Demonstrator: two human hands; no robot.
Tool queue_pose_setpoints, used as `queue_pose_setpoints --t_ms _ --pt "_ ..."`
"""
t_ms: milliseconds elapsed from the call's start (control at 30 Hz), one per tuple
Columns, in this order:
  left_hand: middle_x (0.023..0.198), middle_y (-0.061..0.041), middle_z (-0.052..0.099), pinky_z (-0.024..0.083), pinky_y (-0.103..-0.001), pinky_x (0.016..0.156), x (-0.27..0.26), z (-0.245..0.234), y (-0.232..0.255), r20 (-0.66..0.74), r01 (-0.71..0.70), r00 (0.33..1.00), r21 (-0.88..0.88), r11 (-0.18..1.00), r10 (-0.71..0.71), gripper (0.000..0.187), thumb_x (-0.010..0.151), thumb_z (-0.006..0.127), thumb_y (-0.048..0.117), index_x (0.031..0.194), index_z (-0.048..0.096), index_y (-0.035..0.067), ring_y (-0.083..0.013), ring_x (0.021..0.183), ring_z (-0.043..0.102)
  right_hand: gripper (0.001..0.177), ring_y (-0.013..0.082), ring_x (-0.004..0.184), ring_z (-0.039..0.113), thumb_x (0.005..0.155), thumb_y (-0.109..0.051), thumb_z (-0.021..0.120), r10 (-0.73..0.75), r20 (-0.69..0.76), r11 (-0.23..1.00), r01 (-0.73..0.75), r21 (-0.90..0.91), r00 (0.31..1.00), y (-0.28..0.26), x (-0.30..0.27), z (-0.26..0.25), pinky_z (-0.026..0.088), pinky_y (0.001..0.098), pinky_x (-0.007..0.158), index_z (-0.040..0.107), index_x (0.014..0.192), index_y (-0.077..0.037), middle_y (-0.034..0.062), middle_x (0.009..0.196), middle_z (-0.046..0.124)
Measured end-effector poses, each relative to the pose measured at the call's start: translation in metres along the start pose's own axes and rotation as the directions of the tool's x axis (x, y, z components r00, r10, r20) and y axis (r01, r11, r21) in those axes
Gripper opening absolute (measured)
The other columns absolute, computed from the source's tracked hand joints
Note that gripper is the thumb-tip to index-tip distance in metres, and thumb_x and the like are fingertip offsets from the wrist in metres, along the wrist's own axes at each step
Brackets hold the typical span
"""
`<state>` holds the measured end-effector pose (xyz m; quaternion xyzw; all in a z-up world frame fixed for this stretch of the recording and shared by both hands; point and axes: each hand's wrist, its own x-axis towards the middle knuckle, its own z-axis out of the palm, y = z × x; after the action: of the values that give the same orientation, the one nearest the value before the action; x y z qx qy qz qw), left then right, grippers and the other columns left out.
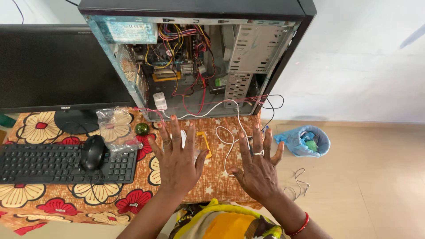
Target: The person unpacks a yellow plastic bracket and a small metal component from plastic bags on a table. They insert the bracket into the open computer case and connect a white cable to the motherboard. The person then handles a small metal piece and briefly reviews a printed instruction sheet.
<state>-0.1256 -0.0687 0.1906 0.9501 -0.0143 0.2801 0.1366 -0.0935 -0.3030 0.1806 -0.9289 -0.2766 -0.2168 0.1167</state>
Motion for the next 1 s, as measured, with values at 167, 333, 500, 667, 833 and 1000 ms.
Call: queue_pose_setpoints --t_ms 167,333,500,667,833,1000 --pt "0.166 -0.028 0.014 0.007 -0.079 0.112 -0.016 0.008 0.002 0.043 0.034 0.998 0.031 0.999 -0.035 0.077 0.095 0.056 0.051 0.156 0.036 0.009 -0.0552 0.15 0.012 0.086 0.0535 0.154 0.008 0.099 -0.074 0.022 -0.042 -0.005 0.999 0.042 0.006 0.999 0.005 -0.008 0.004 -0.002 0.0775 0.113 0.021 0.163 -0.016 0.0259 0.169 0.012" --pt "0.165 -0.027 0.014 0.007 -0.079 0.111 -0.035 0.014 -0.003 0.099 0.089 0.991 0.069 0.994 -0.096 0.078 0.093 0.057 0.051 0.156 0.035 0.01 -0.0549 0.15 0.013 0.087 0.0523 0.154 0.009 0.097 -0.073 0.025 -0.047 0.056 0.999 0.047 0.008 0.997 0.005 -0.014 0.014 -0.002 0.0769 0.113 0.021 0.163 -0.016 0.0225 0.169 0.012" --pt "0.166 -0.027 0.013 0.008 -0.08 0.111 -0.055 0.015 -0.01 0.111 0.118 0.986 0.069 0.991 -0.125 0.081 0.093 0.057 0.051 0.157 0.032 0.009 -0.0546 0.151 0.011 0.087 0.0527 0.153 0.008 0.098 -0.073 0.027 -0.08 0.094 0.996 0.076 0.052 0.992 0.001 -0.021 0.026 -0.002 0.0763 0.113 0.019 0.164 -0.017 0.024 0.169 0.011" --pt "0.166 -0.026 0.011 0.01 -0.08 0.109 -0.072 0.017 -0.016 0.173 0.185 0.965 0.093 0.978 -0.199 0.081 0.091 0.06 0.049 0.156 0.032 0.01 -0.0539 0.151 0.01 0.087 0.0525 0.154 0.007 0.097 -0.071 0.033 -0.11 0.156 0.993 0.102 0.054 0.982 -0.004 -0.024 0.038 -0.002 0.0756 0.112 0.017 0.164 -0.018 0.023 0.17 0.007" --pt "0.164 -0.025 0.012 0.012 -0.08 0.108 -0.087 0.016 -0.022 0.189 0.214 0.956 0.072 0.974 -0.225 0.081 0.09 0.061 0.049 0.154 0.033 0.009 -0.0541 0.148 0.012 0.09 0.0509 0.151 0.005 0.092 -0.067 0.044 -0.105 0.251 0.994 0.095 0.051 0.962 -0.012 -0.025 0.046 -0.001 0.0762 0.11 0.015 0.162 -0.018 0.0217 0.168 0.005" --pt "0.164 -0.026 0.013 0.012 -0.08 0.109 -0.098 0.021 -0.029 0.219 0.236 0.943 0.092 0.967 -0.251 0.079 0.09 0.06 0.048 0.152 0.035 0.007 -0.0534 0.149 0.012 0.091 0.0521 0.148 0.006 0.091 -0.065 0.048 -0.111 0.316 0.993 0.095 0.065 0.942 -0.022 -0.026 0.055 0.002 0.0777 0.108 0.017 0.161 -0.016 0.0239 0.167 0.005"
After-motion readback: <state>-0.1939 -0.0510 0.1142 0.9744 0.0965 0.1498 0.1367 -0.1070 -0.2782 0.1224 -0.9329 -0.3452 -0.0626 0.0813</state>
